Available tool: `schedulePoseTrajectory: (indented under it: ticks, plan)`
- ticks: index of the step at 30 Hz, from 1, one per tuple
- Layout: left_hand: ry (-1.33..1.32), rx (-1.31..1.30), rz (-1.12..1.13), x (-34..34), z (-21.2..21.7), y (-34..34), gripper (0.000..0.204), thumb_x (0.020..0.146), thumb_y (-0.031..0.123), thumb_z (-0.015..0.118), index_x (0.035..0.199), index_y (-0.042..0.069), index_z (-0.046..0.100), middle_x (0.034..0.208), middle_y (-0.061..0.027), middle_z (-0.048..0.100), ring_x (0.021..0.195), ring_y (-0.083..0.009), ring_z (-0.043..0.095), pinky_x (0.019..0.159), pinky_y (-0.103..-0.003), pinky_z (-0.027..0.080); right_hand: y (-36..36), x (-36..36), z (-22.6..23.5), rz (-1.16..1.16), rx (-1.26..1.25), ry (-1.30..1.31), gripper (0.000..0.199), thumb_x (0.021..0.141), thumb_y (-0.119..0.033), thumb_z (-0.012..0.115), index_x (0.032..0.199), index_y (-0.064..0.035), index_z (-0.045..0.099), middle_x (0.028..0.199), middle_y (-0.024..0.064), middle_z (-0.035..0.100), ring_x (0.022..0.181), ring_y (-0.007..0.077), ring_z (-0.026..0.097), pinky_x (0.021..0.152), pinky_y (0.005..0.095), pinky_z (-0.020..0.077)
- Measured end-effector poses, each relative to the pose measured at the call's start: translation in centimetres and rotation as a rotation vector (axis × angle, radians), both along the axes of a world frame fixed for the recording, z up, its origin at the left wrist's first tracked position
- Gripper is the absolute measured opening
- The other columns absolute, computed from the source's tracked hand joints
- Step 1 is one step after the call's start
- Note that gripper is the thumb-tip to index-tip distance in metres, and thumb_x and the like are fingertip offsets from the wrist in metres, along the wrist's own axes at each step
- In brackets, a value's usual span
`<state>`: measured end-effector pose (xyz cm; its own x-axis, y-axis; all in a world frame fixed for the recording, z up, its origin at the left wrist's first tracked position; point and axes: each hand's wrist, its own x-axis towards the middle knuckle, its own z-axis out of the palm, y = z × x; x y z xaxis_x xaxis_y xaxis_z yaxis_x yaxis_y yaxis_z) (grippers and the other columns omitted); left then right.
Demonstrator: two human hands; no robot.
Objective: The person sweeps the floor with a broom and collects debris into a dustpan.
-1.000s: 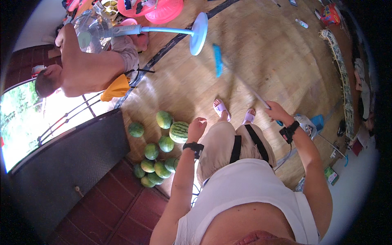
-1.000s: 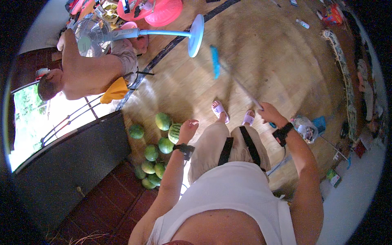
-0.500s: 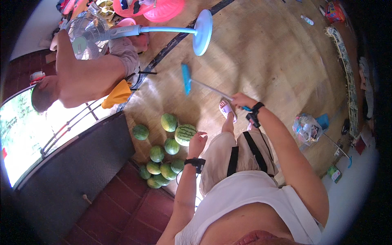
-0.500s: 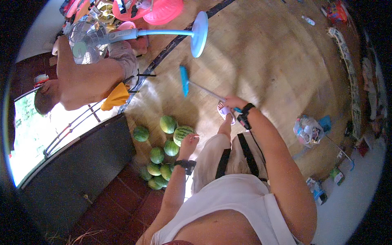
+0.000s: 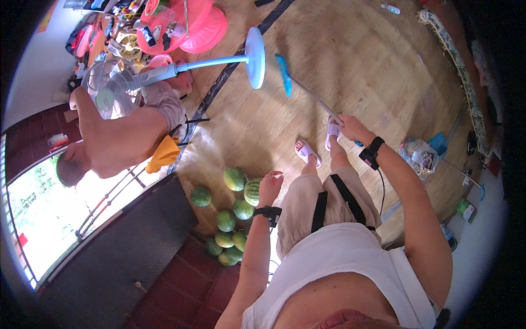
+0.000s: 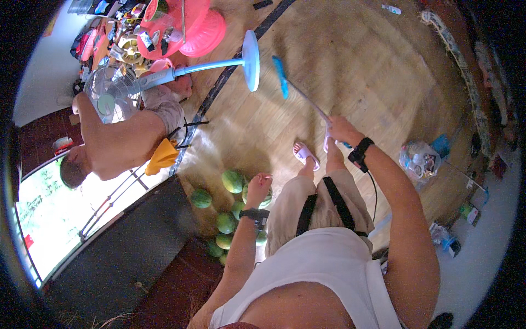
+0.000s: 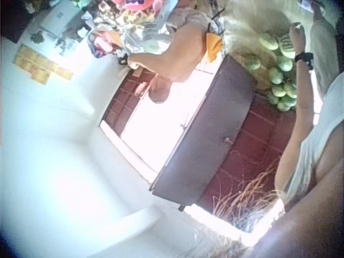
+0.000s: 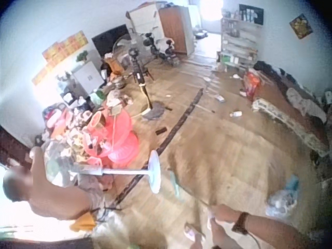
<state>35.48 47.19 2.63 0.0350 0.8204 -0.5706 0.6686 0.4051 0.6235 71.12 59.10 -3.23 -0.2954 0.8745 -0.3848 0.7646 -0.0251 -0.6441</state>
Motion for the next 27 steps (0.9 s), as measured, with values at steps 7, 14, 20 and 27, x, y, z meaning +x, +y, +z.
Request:
schedulePoseTrajectory:
  ticks: [7, 14, 20, 27]
  plan:
    - [0.122, -0.089, -0.011, 4.9, 1.3, 0.7, 0.021, 0.076, 0.022, 0.059, 0.091, 0.007, 0.062, 0.061, -0.0094, 0.055, 0.059, -0.0244, 0.055, 0.057, -0.035, 0.043, 5.1, -3.7, 0.3, -0.213, -0.45, 0.254, 0.02, 0.069, -0.018, 0.052, 0.074, -0.0011, 0.06, 0.062, 0.0191, 0.057, 0.057, 0.031, 0.058, 0.054, 0.0401, 0.0446]
    - [0.087, -0.108, 0.049, 9.9, 2.7, 2.2, 0.021, 0.076, 0.02, 0.059, 0.092, 0.007, 0.063, 0.064, -0.0063, 0.057, 0.059, -0.0152, 0.053, 0.057, -0.029, 0.043, 10.1, 3.9, -4.7, -0.341, -0.537, 0.47, 0.005, 0.071, -0.006, 0.052, 0.07, -0.0012, 0.052, 0.05, 0.0044, 0.046, 0.039, 0.0135, 0.046, 0.035, 0.0286, 0.036]
    - [0.065, -0.086, 0.036, 12.3, 2.3, 3.3, 0.02, 0.075, 0.021, 0.06, 0.091, 0.008, 0.063, 0.059, -0.007, 0.054, 0.057, -0.0211, 0.054, 0.054, -0.033, 0.043, 12.5, 15.0, -2.6, -0.219, -0.326, -0.04, 0.018, 0.07, -0.016, 0.052, 0.076, -0.0001, 0.059, 0.069, 0.0167, 0.06, 0.062, 0.0248, 0.06, 0.054, 0.0373, 0.0468]
    - [0.041, 0.025, -0.072, 14.5, 3.4, 5.9, 0.019, 0.075, 0.02, 0.061, 0.09, 0.009, 0.062, 0.059, -0.0088, 0.055, 0.055, -0.0226, 0.055, 0.054, -0.035, 0.043, 7.4, 18.5, -3.3, -0.032, 0.126, -0.326, 0.019, 0.069, -0.007, 0.053, 0.085, 0.0014, 0.057, 0.085, 0.0215, 0.059, 0.079, 0.0346, 0.057, 0.068, 0.0389, 0.0459]
